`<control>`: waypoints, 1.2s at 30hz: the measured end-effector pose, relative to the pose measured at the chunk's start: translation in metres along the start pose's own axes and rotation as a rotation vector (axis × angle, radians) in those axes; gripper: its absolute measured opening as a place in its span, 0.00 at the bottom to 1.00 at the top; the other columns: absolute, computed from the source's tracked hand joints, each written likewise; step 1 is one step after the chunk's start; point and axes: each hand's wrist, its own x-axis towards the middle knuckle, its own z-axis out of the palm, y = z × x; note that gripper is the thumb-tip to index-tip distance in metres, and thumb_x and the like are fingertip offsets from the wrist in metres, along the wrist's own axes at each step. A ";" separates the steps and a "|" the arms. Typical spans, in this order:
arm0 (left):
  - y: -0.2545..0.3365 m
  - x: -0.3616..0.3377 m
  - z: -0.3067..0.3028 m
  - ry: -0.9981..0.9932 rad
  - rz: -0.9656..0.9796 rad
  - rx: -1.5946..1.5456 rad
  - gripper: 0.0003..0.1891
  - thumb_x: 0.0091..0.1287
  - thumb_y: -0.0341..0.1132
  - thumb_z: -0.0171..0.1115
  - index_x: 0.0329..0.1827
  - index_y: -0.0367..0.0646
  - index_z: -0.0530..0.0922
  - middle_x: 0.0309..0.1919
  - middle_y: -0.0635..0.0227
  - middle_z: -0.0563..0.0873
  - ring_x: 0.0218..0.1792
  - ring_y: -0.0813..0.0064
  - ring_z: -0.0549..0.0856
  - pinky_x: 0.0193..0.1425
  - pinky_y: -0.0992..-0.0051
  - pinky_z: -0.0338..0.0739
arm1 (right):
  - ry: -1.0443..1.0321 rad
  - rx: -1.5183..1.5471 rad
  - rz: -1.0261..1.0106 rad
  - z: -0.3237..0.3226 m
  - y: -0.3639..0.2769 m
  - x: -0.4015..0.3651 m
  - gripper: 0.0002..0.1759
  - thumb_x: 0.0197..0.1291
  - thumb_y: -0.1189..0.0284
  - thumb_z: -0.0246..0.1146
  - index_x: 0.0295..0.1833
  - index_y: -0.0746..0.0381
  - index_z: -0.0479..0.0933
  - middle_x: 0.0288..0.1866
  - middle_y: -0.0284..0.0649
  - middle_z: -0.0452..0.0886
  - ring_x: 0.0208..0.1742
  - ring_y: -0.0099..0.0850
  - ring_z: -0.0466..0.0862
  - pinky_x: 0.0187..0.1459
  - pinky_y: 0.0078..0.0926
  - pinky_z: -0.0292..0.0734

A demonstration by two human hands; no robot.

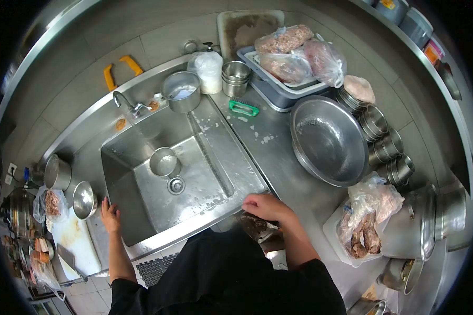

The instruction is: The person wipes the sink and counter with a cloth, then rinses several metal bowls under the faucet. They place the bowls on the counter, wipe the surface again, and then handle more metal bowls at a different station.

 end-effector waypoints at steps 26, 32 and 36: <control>-0.010 0.002 -0.004 -0.021 -0.047 0.008 0.16 0.52 0.31 0.67 0.46 0.54 0.83 0.72 0.67 0.64 0.74 0.63 0.59 0.76 0.53 0.51 | -0.057 0.293 -0.051 0.116 -0.023 0.042 0.10 0.64 0.71 0.60 0.46 0.65 0.78 0.32 0.37 0.83 0.33 0.23 0.82 0.35 0.21 0.77; -0.011 0.002 -0.008 -0.037 -0.055 -0.014 0.14 0.54 0.32 0.67 0.45 0.53 0.83 0.73 0.67 0.64 0.74 0.62 0.59 0.74 0.51 0.52 | -0.208 0.330 -0.040 0.133 -0.020 0.058 0.10 0.65 0.70 0.59 0.47 0.64 0.78 0.33 0.36 0.83 0.32 0.21 0.81 0.34 0.19 0.76; -0.013 0.002 -0.010 -0.004 -0.064 -0.043 0.14 0.54 0.33 0.67 0.45 0.53 0.83 0.73 0.67 0.64 0.74 0.62 0.59 0.74 0.51 0.52 | -0.233 0.352 -0.030 0.137 -0.034 0.058 0.10 0.66 0.71 0.59 0.49 0.64 0.78 0.34 0.35 0.82 0.32 0.20 0.80 0.34 0.18 0.75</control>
